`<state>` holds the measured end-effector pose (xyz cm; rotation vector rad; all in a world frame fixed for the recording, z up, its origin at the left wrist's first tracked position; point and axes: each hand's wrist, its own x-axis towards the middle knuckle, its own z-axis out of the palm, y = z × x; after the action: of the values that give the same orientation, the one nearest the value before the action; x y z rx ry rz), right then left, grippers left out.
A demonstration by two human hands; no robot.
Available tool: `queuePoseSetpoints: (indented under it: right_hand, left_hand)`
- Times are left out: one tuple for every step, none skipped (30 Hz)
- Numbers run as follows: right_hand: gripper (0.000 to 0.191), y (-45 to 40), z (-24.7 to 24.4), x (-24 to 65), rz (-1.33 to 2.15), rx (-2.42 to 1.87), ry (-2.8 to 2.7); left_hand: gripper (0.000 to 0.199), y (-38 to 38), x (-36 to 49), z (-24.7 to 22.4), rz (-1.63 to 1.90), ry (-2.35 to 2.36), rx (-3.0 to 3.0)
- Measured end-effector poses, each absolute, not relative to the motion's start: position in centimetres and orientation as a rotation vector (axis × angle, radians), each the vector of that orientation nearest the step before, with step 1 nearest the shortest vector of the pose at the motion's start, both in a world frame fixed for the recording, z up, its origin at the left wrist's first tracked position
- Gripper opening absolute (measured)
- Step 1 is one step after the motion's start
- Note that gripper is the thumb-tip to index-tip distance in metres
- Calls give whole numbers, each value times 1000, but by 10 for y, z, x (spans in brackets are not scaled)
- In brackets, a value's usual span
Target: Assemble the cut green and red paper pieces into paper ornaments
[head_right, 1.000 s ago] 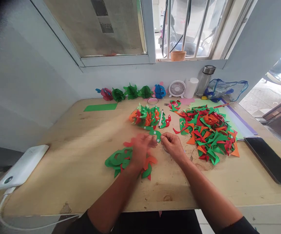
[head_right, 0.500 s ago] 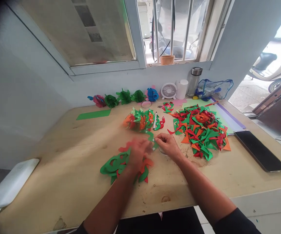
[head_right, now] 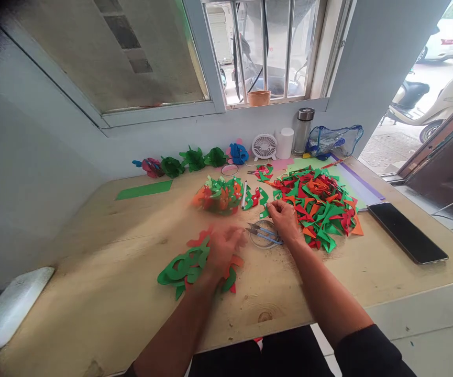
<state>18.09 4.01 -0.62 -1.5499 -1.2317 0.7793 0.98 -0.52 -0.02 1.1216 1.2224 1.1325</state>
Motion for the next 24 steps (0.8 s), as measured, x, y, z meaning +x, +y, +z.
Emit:
queuePoseSetpoints:
  right_hand:
    - [29, 40, -7, 181, 768, -1558, -1241]
    - [28, 41, -8, 181, 761, -1564, -1248]
    - [29, 41, -9, 180, 758, -1570, -1253]
    - [29, 40, -9, 180, 758, -1575, -1254]
    - [30, 40, -9, 179, 759, -1578, -1256]
    - [31, 40, -9, 179, 762, -1580, -1257]
    - [32, 40, -9, 178, 766, -1583, -1255]
    - [33, 40, -9, 177, 774, -1585, -1248]
    - [33, 40, -9, 177, 785, -1584, -1239]
    - [34, 39, -9, 176, 797, -1580, -1231]
    - [34, 39, -8, 175, 808, -1575, -1227]
    - [35, 38, -8, 174, 816, -1568, -1228]
    - [35, 37, -7, 172, 820, -1561, -1233]
    - [35, 36, -6, 171, 821, -1552, -1242]
    - [35, 35, -5, 170, 819, -1543, -1253]
    - [35, 34, -5, 168, 815, -1534, -1265]
    - [36, 33, -4, 167, 809, -1524, -1278]
    - [36, 32, -3, 165, 800, -1514, -1295]
    - [37, 30, -3, 163, 789, -1503, -1316]
    - [37, 29, -2, 161, 779, -1491, -1347]
    - [38, 27, -2, 158, 767, -1478, -1383]
    - [37, 25, -2, 156, 754, -1465, -1424]
    - [37, 22, -1, 152, 739, -1451, -1470]
    - [36, 20, -1, 149, 713, -1439, -1510]
  left_hand:
    - [13, -6, 10, -1, 1121, 1220, 1153]
    - [13, -6, 10, -1, 1114, 1218, 1184]
    - [13, -6, 10, -2, 1110, 1214, 1216]
    - [13, -6, 10, -3, 1109, 1209, 1249]
    - [13, -6, 11, -4, 1107, 1202, 1284]
    - [14, -7, 11, -6, 1105, 1194, 1319]
    - [14, -7, 11, -7, 1103, 1187, 1355]
    - [15, -7, 12, -8, 1098, 1182, 1389]
    - [15, -8, 12, -9, 1091, 1179, 1421]
    - [15, -8, 12, -10, 1082, 1178, 1447]
    - [15, -8, 12, -11, 1074, 1181, 1467]
    - [15, -9, 12, -12, 1071, 1183, 1481]
    - [15, -9, 12, -13, 1078, 1186, 1487]
    - [14, -9, 11, -13, 1096, 1187, 1483]
    - [14, -8, 11, -14, 1126, 1187, 1471]
    - [14, -8, 11, -15, 1163, 1187, 1447]
    - [14, -7, 10, -16, 1203, 1187, 1416]
    - [15, -6, 10, -17, 1244, 1191, 1381]
    - [16, -5, 10, -18, 1282, 1202, 1351]
    - [18, -3, 9, -19, 1317, 1219, 1327]
    - [19, -2, 9, -19, 1351, 1241, 1309]
    - [21, -1, 9, -20, 1380, 1261, 1298]
    - [21, 1, 9, -21, 1407, 1277, 1290]
    - [21, 2, 8, -21, 1430, 1287, 1278]
